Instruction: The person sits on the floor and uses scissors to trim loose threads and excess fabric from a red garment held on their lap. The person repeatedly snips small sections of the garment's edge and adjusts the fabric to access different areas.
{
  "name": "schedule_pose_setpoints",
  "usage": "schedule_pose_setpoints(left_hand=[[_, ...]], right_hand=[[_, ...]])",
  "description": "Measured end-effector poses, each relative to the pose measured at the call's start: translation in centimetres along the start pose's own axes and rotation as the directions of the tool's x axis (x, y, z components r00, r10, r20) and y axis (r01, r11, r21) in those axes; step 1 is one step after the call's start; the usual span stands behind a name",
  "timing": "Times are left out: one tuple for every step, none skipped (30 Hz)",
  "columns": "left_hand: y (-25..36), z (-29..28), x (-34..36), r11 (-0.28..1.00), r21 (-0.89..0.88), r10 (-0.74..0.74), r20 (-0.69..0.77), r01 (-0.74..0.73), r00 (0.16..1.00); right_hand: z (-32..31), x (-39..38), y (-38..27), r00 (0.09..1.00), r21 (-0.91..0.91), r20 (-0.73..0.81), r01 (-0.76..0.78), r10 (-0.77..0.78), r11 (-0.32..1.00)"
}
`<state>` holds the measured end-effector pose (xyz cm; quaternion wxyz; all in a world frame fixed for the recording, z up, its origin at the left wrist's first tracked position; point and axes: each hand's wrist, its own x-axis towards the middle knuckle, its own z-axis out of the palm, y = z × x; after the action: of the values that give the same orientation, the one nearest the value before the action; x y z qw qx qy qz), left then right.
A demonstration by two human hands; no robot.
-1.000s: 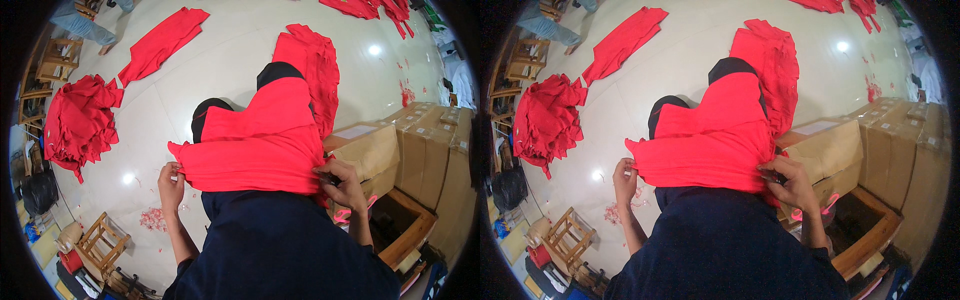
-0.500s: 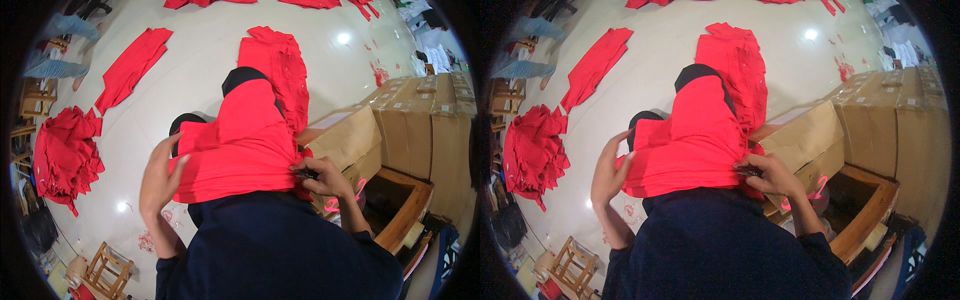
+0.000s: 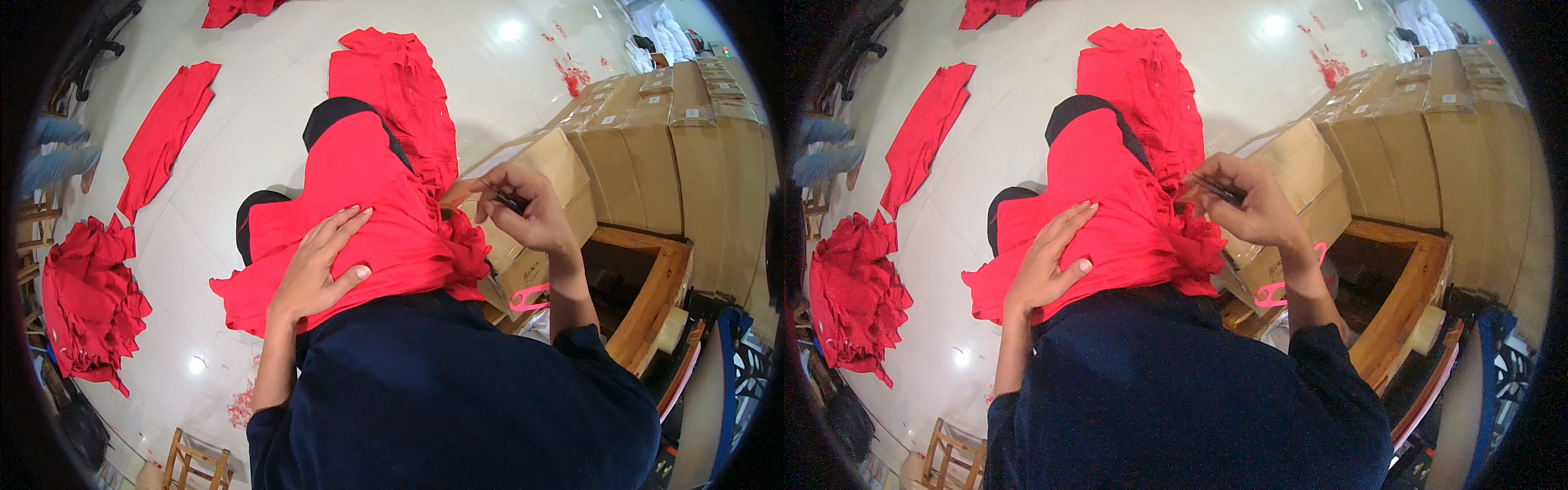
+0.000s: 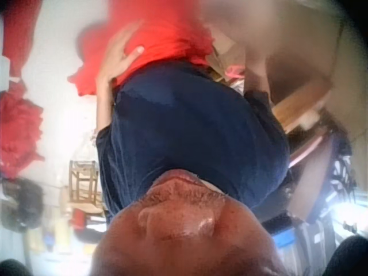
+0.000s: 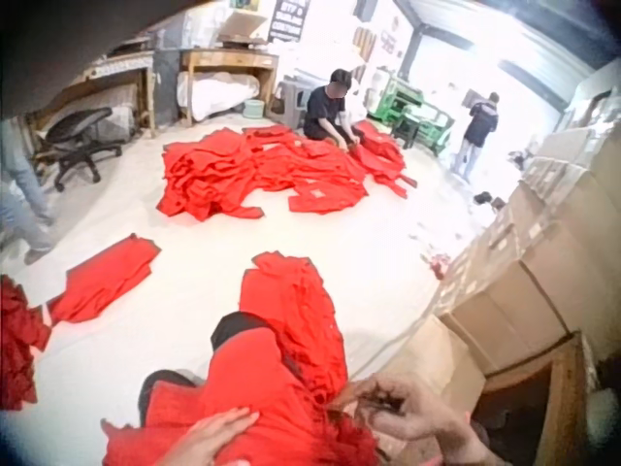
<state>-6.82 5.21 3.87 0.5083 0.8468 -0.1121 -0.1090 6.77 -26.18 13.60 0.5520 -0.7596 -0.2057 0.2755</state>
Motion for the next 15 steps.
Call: schedule_pose_setpoints(left_hand=[[0.2, -0.1, 0.0, 1.000, 0.003, 0.010, 0.000, -0.010, 1.000], [0.4, -0.2, 0.0, 1.000, 0.006, 0.020, 0.001, -0.020, 1.000], [0.6, -0.3, 0.1, 0.999, 0.008, 0.031, 0.001, -0.031, 1.000], [0.9, -0.4, 0.2, 0.999, -0.008, 0.034, -0.004, -0.034, 0.999], [1.4, -0.4, 0.3, 0.999, -0.021, 0.035, -0.010, -0.035, 0.999], [1.8, -0.4, 0.3, 0.999, -0.035, 0.035, -0.015, -0.036, 0.999], [1.6, -0.2, 0.2, 0.997, 0.014, 0.079, -0.011, -0.079, 0.997], [1.0, 0.2, 0.2, 0.990, 0.064, 0.125, -0.001, -0.125, 0.992], [0.5, 0.5, 0.1, 0.979, 0.114, 0.169, 0.010, -0.169, 0.986], [0.5, 1.0, 0.1, 0.970, 0.152, 0.187, 0.020, -0.188, 0.982], [1.1, 1.5, 0.2, 0.959, 0.199, 0.199, 0.032, -0.202, 0.979], [1.6, 2.1, 0.3, 0.946, 0.245, 0.208, 0.041, -0.211, 0.977], [2.0, 2.2, 0.0, 0.946, 0.240, 0.215, 0.045, -0.219, 0.976], [2.2, 2.3, -0.1, 0.943, 0.234, 0.230, 0.048, -0.235, 0.972], [2.2, 2.3, -0.4, 0.942, 0.228, 0.242, 0.047, -0.246, 0.969]], right_hand=[[0.0, 0.5, 0.1, 1.000, 0.002, -0.002, 0.005, -0.005, 1.000], [0.0, 1.1, 0.2, 1.000, 0.004, -0.005, 0.010, -0.010, 1.000], [0.1, 1.6, 0.3, 1.000, 0.005, -0.007, 0.014, -0.014, 1.000], [0.3, 2.2, 0.5, 0.999, -0.031, -0.026, 0.023, -0.024, 0.999], [0.7, 2.9, 0.2, 0.999, -0.077, -0.032, 0.019, -0.022, 0.997], [1.1, 3.7, -0.5, 0.999, -0.124, -0.038, 0.014, -0.019, 0.992], [1.7, 4.6, -1.3, 0.999, -0.170, -0.037, 0.015, -0.021, 0.985], [2.5, 5.5, -2.4, 0.999, -0.137, -0.009, 0.051, -0.052, 0.989], [3.3, 6.5, -3.6, 0.996, -0.103, 0.021, 0.087, -0.085, 0.991], [4.2, 7.5, -4.2, 0.991, -0.067, 0.052, 0.125, -0.122, 0.990], [5.1, 8.8, -4.2, 0.983, -0.109, 0.073, 0.176, -0.169, 0.978], [5.9, 10.1, -4.2, 0.971, -0.150, 0.101, 0.229, -0.216, 0.962], [7.2, 11.9, -4.2, 0.952, -0.169, 0.136, 0.296, -0.275, 0.940], [8.5, 13.5, -5.0, 0.951, -0.245, 0.214, 0.274, -0.224, 0.930], [10.3, 15.5, -4.8, 0.915, -0.295, 0.303, 0.355, -0.266, 0.887]])
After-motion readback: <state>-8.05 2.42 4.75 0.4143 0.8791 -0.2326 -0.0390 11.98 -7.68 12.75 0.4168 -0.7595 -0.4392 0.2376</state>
